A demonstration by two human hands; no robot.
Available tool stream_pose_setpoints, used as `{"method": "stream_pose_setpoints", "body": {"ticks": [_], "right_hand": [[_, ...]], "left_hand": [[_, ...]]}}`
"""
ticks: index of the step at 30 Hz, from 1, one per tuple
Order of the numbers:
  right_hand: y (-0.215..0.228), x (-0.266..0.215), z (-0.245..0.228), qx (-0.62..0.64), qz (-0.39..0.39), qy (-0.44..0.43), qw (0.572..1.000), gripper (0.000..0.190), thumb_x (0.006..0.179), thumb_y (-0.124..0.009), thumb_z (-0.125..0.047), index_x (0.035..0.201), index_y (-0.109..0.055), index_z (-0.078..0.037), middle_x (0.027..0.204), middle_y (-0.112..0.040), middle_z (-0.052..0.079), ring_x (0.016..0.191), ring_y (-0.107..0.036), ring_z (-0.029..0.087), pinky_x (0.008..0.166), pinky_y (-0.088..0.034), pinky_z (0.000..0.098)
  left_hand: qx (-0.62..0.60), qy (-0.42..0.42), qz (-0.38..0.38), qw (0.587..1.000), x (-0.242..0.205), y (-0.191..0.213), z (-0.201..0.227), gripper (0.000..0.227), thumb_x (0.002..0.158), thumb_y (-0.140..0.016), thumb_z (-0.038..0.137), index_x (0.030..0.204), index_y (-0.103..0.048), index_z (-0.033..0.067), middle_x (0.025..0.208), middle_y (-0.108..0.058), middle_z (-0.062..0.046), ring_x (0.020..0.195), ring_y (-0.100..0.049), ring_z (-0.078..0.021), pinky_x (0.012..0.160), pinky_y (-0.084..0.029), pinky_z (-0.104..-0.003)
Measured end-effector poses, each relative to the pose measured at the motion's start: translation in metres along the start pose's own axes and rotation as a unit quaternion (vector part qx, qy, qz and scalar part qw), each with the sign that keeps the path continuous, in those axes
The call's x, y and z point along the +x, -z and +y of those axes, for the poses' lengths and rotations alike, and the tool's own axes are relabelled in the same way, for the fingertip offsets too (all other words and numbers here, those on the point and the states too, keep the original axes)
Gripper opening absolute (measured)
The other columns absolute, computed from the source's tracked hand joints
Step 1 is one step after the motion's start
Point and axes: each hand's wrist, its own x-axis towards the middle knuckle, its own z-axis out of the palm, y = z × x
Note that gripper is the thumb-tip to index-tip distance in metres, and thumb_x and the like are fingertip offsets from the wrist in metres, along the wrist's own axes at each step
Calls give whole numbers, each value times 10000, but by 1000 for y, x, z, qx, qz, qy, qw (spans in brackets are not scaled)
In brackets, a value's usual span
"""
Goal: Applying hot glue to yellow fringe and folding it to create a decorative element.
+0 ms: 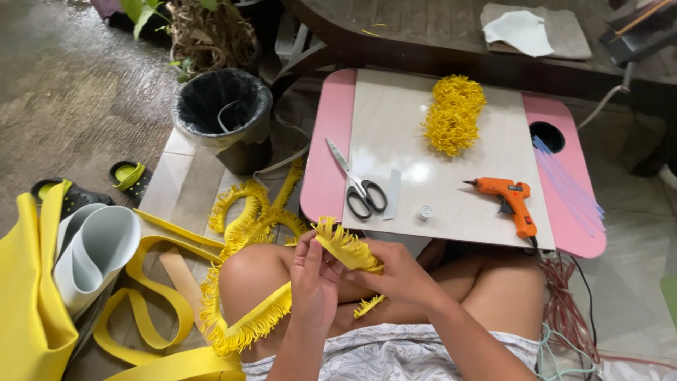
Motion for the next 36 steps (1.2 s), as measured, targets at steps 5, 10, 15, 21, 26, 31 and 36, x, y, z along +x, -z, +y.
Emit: {"method": "stream_pose_setpoints", "body": {"ticks": [5, 10, 15, 21, 26, 31, 36], "right_hand": [[13, -26, 2, -5, 131, 89, 987, 262, 703, -680, 44, 965, -682, 29, 947, -708, 83, 727, -669, 129, 620, -539, 212], [29, -43, 11, 138, 335, 4, 932, 334, 743, -651, 68, 1073, -620, 33, 1028, -696, 115, 806, -635, 137, 717, -517, 230], [47, -50, 9, 241, 241, 8, 940, 496, 762, -606, -18, 1241, -484, 32, 1233, -586, 143, 857, -588, 158, 730, -492, 244], [56, -67, 51, 228, 131, 23, 964, 280, 904, -532, -148, 1073, -585, 68, 930, -669, 158, 780, -662, 222, 726, -539, 295], [36, -71, 47, -8, 97, -69, 993, 302, 784, -627, -66, 1077, -677, -14, 1003, -662, 34, 878, -650, 131, 774, -504, 238], [17, -79, 52, -31, 39, -126, 991, 467, 745, -637, 13, 1204, -620, -71, 1072, -671, 155, 996, -674, 293, 880, -548, 396], [26, -85, 78, 127, 58, -123, 982, 536, 710, -456, 174, 1199, -599, 6, 1042, -611, 138, 923, -683, 267, 814, -587, 398]], "left_hand": [[193, -61, -124, 971, -10, -19, -14, 451, 867, -644, 223, 1222, -478, 0, 1103, -604, -158, 1019, -586, -223, 946, -475, -367], [526, 52, -256, 809, -38, -44, -26, 642, 615, -771, 255, 1181, -539, 58, 1106, -580, -77, 979, -556, -200, 874, -433, -314], [357, 179, -237, 886, -47, -9, -60, 259, 834, -546, 10, 1092, -571, 2, 1046, -622, -85, 909, -601, -151, 796, -489, -268], [76, 203, -23, 976, -36, -1, -44, 253, 896, -478, 139, 1075, -546, -25, 899, -593, -157, 900, -602, -284, 808, -490, -385], [-137, 131, -2, 982, -24, -27, -2, 300, 954, -467, 292, 1068, -549, 27, 954, -610, -60, 943, -581, -177, 1062, -405, -445], [-177, 40, 13, 983, -18, -30, 23, 342, 987, -382, 363, 1213, -503, 137, 1107, -582, -48, 1066, -569, -189, 1113, -292, -528], [-174, -8, 12, 985, -21, -26, 53, 334, 996, -359, 351, 1219, -486, 137, 1119, -575, -29, 1078, -561, -180, 1133, -283, -516]]}}
